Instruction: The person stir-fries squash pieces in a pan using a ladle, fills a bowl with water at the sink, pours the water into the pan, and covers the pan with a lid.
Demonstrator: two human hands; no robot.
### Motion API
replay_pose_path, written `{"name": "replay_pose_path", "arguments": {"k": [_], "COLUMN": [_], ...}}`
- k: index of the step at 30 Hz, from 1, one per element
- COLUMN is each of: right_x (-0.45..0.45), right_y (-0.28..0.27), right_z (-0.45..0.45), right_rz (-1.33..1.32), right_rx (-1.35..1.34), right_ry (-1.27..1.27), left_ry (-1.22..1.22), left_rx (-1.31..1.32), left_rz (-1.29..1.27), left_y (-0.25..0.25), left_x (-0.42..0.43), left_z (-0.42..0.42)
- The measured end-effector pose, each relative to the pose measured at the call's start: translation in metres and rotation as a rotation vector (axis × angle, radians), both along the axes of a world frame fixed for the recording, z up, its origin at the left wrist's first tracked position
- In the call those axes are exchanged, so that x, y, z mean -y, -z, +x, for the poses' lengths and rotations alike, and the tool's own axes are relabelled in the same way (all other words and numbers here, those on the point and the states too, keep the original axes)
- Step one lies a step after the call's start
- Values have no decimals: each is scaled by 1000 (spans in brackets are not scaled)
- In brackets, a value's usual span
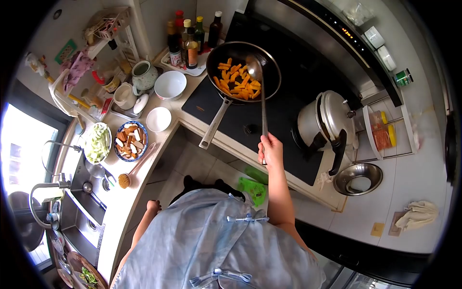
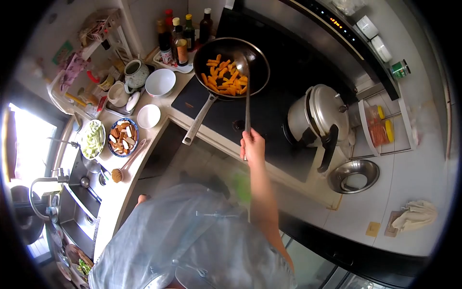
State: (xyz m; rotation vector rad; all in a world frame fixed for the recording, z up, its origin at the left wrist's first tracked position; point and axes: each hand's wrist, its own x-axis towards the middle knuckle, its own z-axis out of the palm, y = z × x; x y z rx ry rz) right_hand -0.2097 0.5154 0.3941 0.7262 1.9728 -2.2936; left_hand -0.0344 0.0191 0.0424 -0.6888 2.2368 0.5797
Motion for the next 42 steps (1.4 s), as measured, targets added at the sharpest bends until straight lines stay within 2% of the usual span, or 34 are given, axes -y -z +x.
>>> {"name": "replay_pose_path", "arguments": {"k": [5, 10, 14, 18, 23, 32, 33, 37, 42], "right_x": [-9, -10, -3, -8, 2, -12, -13, -16, -18], "right_y": [-1, 11, 8, -12, -26, -33, -26, -15, -27], "right_z": [-8, -8, -2, 8, 12, 38, 36, 27, 28], "right_rz": [186, 174, 109, -216, -72, -72, 9, -43, -71], "right_rx": [-33, -4, 19, -4, -86, 105, 85, 13, -95], "right_ry": [47, 9, -88, -107, -44, -212, -231, -73, 36], "left_ry": [92, 261, 175, 89, 10, -74, -80, -112, -152], "left_rx": [-36, -113, -69, -41, -18, -2, 1, 5, 11], "left_rz": [13, 17, 26, 26, 32, 56, 58, 75, 97], "left_y": [12, 27, 23, 16, 9, 4, 4, 3, 3], "left_x": [7, 16, 13, 9, 5, 3, 2, 1, 0], "left_z": [-1, -3, -2, -4, -1, -2, -1, -3, -2]}}
